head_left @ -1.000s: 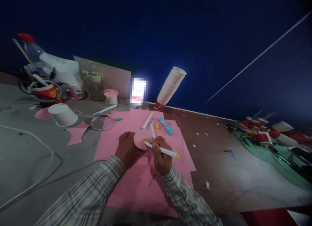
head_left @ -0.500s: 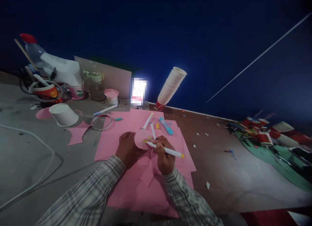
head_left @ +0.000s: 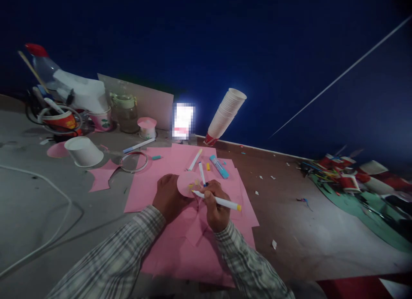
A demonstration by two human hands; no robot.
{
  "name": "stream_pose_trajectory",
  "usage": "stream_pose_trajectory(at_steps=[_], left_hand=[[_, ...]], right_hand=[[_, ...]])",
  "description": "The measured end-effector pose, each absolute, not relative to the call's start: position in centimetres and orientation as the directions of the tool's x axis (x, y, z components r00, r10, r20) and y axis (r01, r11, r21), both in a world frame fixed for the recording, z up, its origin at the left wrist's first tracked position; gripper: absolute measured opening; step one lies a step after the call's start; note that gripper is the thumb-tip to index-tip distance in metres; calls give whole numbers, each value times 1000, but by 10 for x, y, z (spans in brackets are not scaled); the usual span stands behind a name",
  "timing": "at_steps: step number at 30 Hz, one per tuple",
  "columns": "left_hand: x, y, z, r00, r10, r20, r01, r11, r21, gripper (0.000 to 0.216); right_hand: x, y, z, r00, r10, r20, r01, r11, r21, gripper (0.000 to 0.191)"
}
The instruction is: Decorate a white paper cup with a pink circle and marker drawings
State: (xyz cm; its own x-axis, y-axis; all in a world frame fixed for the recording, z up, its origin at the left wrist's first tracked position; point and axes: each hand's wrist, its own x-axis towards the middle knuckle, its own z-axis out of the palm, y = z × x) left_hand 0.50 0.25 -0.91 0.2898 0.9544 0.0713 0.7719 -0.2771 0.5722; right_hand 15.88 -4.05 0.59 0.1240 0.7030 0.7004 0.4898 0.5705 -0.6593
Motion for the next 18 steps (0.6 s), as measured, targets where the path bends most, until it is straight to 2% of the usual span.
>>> stream_pose_trajectory(at_steps=[10,18], left_hand=[[5,2,-8,293,954,70,772,-279,571,39],[6,3,-11,280,957,78,779,-273,565,44]], right_hand=[[156,-41,3,92,689,719,516,585,-626,25],[159,-40,2,120,719,685,503,551,-666,27]])
